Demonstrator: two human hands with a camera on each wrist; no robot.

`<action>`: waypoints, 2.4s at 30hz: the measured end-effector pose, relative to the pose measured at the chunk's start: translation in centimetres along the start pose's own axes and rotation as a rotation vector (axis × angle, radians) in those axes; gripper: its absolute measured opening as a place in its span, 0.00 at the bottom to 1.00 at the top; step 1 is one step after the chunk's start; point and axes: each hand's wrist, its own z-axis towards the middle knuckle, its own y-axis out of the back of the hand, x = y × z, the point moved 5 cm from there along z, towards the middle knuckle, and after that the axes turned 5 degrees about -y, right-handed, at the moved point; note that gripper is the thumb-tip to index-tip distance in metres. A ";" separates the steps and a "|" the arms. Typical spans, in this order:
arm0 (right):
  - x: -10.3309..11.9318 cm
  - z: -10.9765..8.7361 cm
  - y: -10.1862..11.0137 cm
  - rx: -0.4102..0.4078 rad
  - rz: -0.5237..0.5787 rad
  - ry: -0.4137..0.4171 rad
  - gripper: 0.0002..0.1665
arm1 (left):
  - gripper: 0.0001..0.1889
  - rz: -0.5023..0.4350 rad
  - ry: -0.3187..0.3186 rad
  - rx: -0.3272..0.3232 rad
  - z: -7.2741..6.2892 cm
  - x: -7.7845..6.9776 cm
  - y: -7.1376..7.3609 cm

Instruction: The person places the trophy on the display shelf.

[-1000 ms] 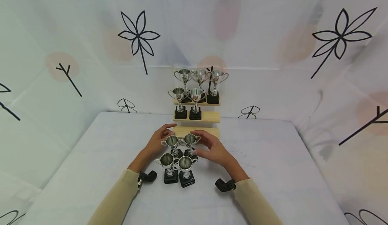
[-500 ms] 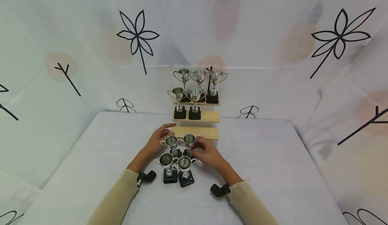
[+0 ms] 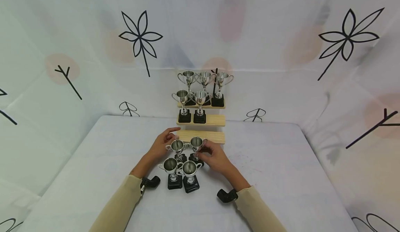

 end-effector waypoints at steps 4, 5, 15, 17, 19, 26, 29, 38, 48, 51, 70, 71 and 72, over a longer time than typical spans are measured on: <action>0.3 0.0 0.4 -0.013 -0.015 -0.024 0.11 | 0.22 -0.002 0.010 -0.001 0.0 -0.1 0.1; 0.4 0.0 0.5 -0.016 -0.017 -0.035 0.11 | 0.23 -0.002 0.013 0.003 0.0 0.0 0.1; 2.0 -0.2 2.0 -0.058 -0.064 -0.045 0.17 | 0.23 -0.010 0.024 0.033 0.1 0.0 0.1; 2.4 -0.3 2.4 -0.071 -0.067 -0.047 0.17 | 0.24 -0.010 0.023 0.036 0.1 0.1 0.1; 2.8 -0.3 2.7 -0.085 -0.072 -0.034 0.18 | 0.24 -0.013 0.024 0.039 0.1 0.1 0.0; 4.1 -0.2 3.7 -0.125 -0.110 0.011 0.19 | 0.24 0.001 0.045 0.033 0.2 1.6 0.0; 4.6 -0.1 4.1 -0.139 -0.114 0.010 0.20 | 0.24 0.014 0.042 0.022 0.4 3.0 0.0; 5.1 0.1 5.5 -0.171 -0.113 -0.002 0.22 | 0.24 -0.025 0.036 0.035 0.7 4.0 -0.1; 5.9 1.1 7.7 -0.264 -0.134 0.020 0.17 | 0.25 0.002 0.037 0.047 0.8 4.0 -0.1; 6.3 1.7 8.3 -0.290 -0.147 0.045 0.18 | 0.24 0.008 0.042 0.050 0.7 3.9 0.0; 6.2 4.8 10.7 -0.400 -0.149 -0.004 0.12 | 0.24 -0.001 0.004 0.016 0.9 4.4 0.1; 6.1 4.8 10.8 -0.402 -0.142 -0.015 0.12 | 0.24 -0.001 0.004 0.016 0.9 4.4 0.1; 5.9 4.9 10.8 -0.404 -0.138 -0.027 0.12 | 0.24 -0.002 0.003 0.016 1.0 4.4 0.0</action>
